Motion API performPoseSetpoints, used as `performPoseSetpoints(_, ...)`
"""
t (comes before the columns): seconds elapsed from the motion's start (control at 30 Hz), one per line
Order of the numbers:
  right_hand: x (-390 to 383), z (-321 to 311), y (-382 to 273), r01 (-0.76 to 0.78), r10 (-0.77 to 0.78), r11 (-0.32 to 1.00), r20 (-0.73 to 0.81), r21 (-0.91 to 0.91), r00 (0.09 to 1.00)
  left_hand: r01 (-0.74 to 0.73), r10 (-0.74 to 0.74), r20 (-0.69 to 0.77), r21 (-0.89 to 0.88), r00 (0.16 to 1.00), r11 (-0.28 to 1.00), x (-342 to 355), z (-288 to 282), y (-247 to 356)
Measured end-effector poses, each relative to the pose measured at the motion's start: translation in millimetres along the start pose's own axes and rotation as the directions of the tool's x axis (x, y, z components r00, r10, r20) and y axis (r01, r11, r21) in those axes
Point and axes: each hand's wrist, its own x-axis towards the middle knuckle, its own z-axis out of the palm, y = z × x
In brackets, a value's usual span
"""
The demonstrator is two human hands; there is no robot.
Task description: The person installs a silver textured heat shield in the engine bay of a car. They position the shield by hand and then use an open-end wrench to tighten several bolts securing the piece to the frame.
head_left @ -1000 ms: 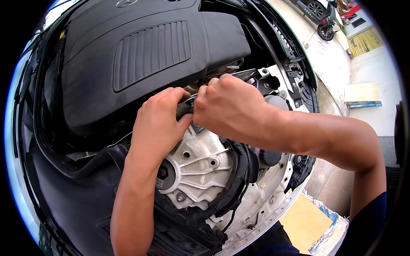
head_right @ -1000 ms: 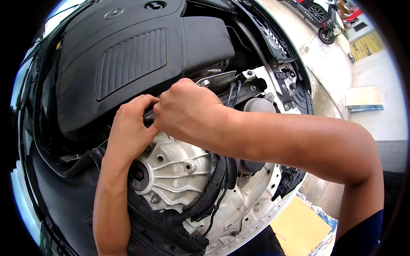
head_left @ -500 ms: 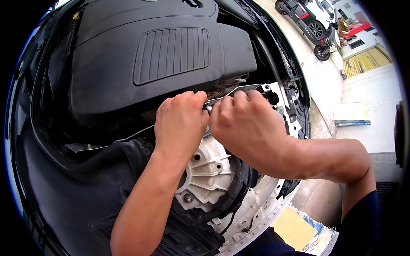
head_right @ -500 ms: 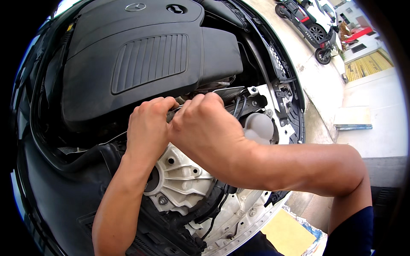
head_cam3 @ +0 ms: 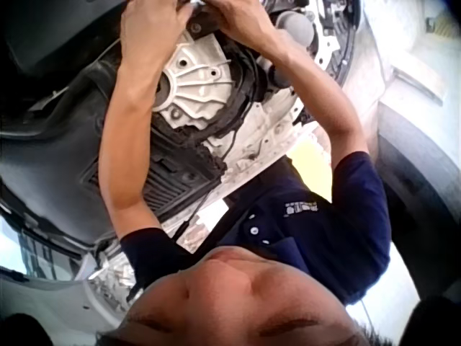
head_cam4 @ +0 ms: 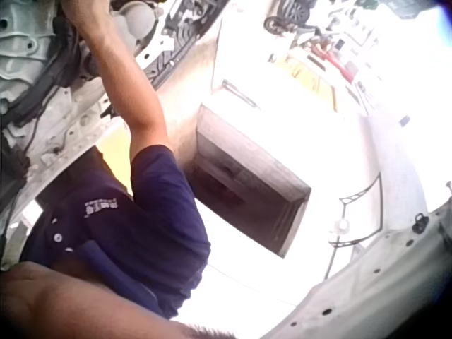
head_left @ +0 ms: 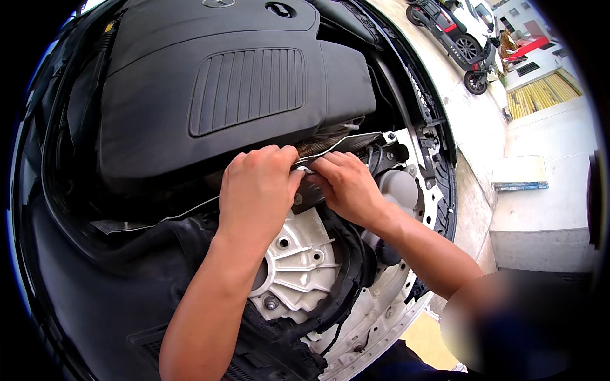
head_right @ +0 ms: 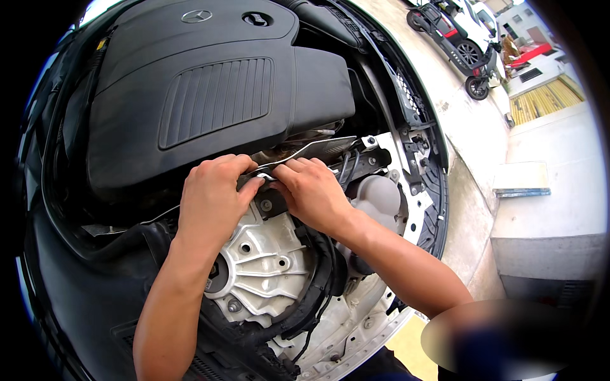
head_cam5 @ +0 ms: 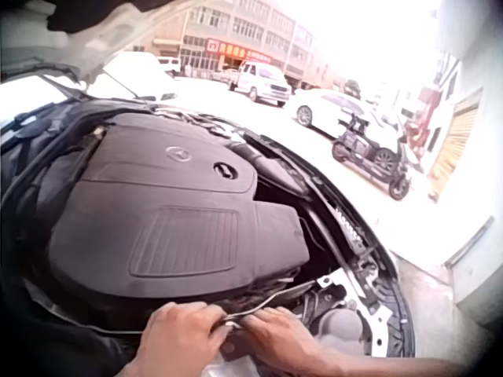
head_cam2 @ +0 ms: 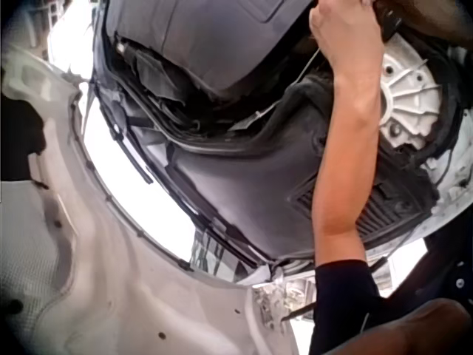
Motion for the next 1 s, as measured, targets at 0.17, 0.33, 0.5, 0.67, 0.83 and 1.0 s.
performPoseSetpoints(0.17, -4.0, 11.7, -5.6, -0.122, 0.122, 0.930, 0.021, 0.347, 0.992, 0.024, -0.018, 0.067, -0.096, 0.998, 0.995, 0.5, -9.2, -1.2)
performPoseSetpoints(0.33, 0.1, 3.3, 8.0, -0.037, 0.018, 0.934, 0.057, 0.355, 0.998, 0.014, -0.007, 0.054, -0.117, 0.999, 0.993, 1.0, -6.6, -4.0)
performPoseSetpoints(0.5, -2.3, -0.7, 15.8, -0.091, 0.048, 0.886, 0.104, 0.454, 0.993, -0.009, 0.016, 0.036, -0.192, 0.999, 0.981, 1.1, -8.5, -4.5)
performPoseSetpoints(0.67, -0.5, -22.6, 2.0, 0.033, -0.053, 0.993, 0.184, 0.115, 0.982, 0.032, -0.016, 0.086, -0.180, 0.996, 0.983, -0.3, -11.2, -4.2)
performPoseSetpoints(0.83, 16.5, -49.2, -36.2, 0.176, -0.049, 0.880, 0.286, -0.440, 0.957, 0.006, 0.001, 0.045, -0.158, 0.999, 0.987, 0.1, -5.9, -4.1)
performPoseSetpoints(1.0, 43.8, -57.3, -82.7, 0.349, 0.062, 0.677, 0.522, -0.648, 0.850, -0.020, 0.024, 0.023, -0.153, 0.999, 0.988, 0.8, -7.2, -6.3)
